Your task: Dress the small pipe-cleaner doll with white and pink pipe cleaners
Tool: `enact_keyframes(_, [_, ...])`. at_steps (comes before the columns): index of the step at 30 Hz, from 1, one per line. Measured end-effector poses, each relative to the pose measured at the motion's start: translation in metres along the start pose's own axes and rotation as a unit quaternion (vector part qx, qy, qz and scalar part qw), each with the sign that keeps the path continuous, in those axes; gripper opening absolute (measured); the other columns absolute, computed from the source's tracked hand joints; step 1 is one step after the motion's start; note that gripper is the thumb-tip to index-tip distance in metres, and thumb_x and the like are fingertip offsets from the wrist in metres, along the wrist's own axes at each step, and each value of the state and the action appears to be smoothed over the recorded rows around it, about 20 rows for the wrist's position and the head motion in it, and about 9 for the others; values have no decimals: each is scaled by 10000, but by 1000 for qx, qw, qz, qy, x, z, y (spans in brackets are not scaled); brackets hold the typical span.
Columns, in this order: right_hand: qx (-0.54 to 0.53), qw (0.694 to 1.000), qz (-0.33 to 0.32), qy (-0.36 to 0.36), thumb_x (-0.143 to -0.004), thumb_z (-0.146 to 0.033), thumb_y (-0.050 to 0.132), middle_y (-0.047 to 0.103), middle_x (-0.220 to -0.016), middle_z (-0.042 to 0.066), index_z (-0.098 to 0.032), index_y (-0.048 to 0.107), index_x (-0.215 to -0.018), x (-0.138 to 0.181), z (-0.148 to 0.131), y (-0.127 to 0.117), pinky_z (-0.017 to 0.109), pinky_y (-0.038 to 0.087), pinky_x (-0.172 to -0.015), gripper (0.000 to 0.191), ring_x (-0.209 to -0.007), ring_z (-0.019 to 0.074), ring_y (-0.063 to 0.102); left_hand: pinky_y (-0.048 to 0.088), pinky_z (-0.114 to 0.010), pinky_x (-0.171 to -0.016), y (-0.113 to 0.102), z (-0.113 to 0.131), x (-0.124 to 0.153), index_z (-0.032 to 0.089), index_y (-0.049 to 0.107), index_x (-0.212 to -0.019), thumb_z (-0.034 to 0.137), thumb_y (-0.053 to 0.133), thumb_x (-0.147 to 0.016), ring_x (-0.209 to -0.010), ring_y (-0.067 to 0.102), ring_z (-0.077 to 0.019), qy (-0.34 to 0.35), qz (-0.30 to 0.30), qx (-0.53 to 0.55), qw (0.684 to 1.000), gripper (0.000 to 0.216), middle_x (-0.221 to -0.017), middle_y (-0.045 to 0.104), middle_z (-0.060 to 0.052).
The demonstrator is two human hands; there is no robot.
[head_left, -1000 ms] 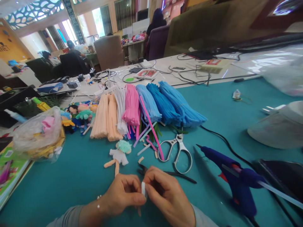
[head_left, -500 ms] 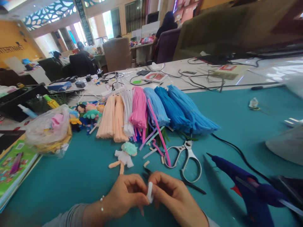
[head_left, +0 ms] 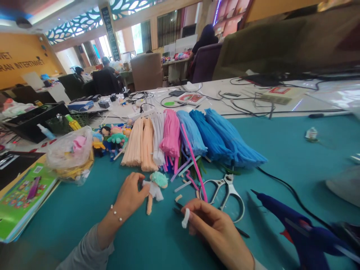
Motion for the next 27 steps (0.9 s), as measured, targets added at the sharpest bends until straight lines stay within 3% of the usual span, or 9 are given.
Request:
enact_keyframes(6, [4, 1000, -23, -15, -712, -476, 616, 540, -511, -33, -186, 566, -690, -3, -2, 6, 225, 433, -472, 295, -457, 104, 498, 381, -280, -643, 2, 11, 3, 200, 524, -701, 253, 545, -675, -664, 505, -151, -43, -48, -20, 998, 63, -715, 534, 10])
enact_keyframes(10, [14, 999, -20, -25, -721, -425, 609, 538, -492, -41, -192, 544, -697, -8, 4, 8, 227, 428, -466, 243, -440, 100, 489, 342, -253, -569, 1, 13, 5, 210, 494, -663, 239, 580, -631, -549, 454, -127, -71, -64, 56, 994, 96, -547, 451, 66])
enact_keyframes(15, [26, 999, -15, -30, -699, -376, 614, 551, -486, -36, -198, 548, -670, -11, 7, 6, 226, 419, -445, 192, -435, 102, 487, 328, -228, -510, 3, 10, 6, 198, 481, -592, 187, 590, -601, -507, 435, -106, -83, -74, 150, 982, 110, -499, 446, 76])
enact_keyframes(20, [38, 999, 2, -30, -697, -328, 619, 557, -493, -33, -197, 569, -652, -8, 2, 1, 221, 420, -452, 147, -462, 106, 500, 401, -215, -441, 12, 2, 7, 183, 475, -635, 273, 657, -592, -464, 513, -102, -136, -107, 326, 929, 207, -538, 527, 59])
enact_keyframes(24, [13, 999, 13, -28, -686, -333, 639, 595, -520, -17, -186, 581, -657, -8, 2, -3, 225, 430, -457, 160, -477, 112, 525, 470, -229, -457, 14, 7, 9, 173, 460, -644, 339, 753, -518, -506, 570, -118, -149, -87, 446, 878, 360, -570, 562, 42])
enact_keyframes(27, [-16, 1000, 17, -17, -678, -366, 653, 620, -531, -5, -179, 585, -675, -8, 4, -4, 234, 453, -478, 199, -495, 123, 555, 494, -232, -475, 14, 14, 13, 164, 467, -650, 350, 781, -507, -514, 569, -109, -139, -79, 487, 859, 392, -581, 573, 38])
Point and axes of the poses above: each hand's wrist, its own x-axis away from the middle knuckle, its own y-axis out of the palm, z = x × y, the point moved 4 cm from there along -x, towards the middle knuckle
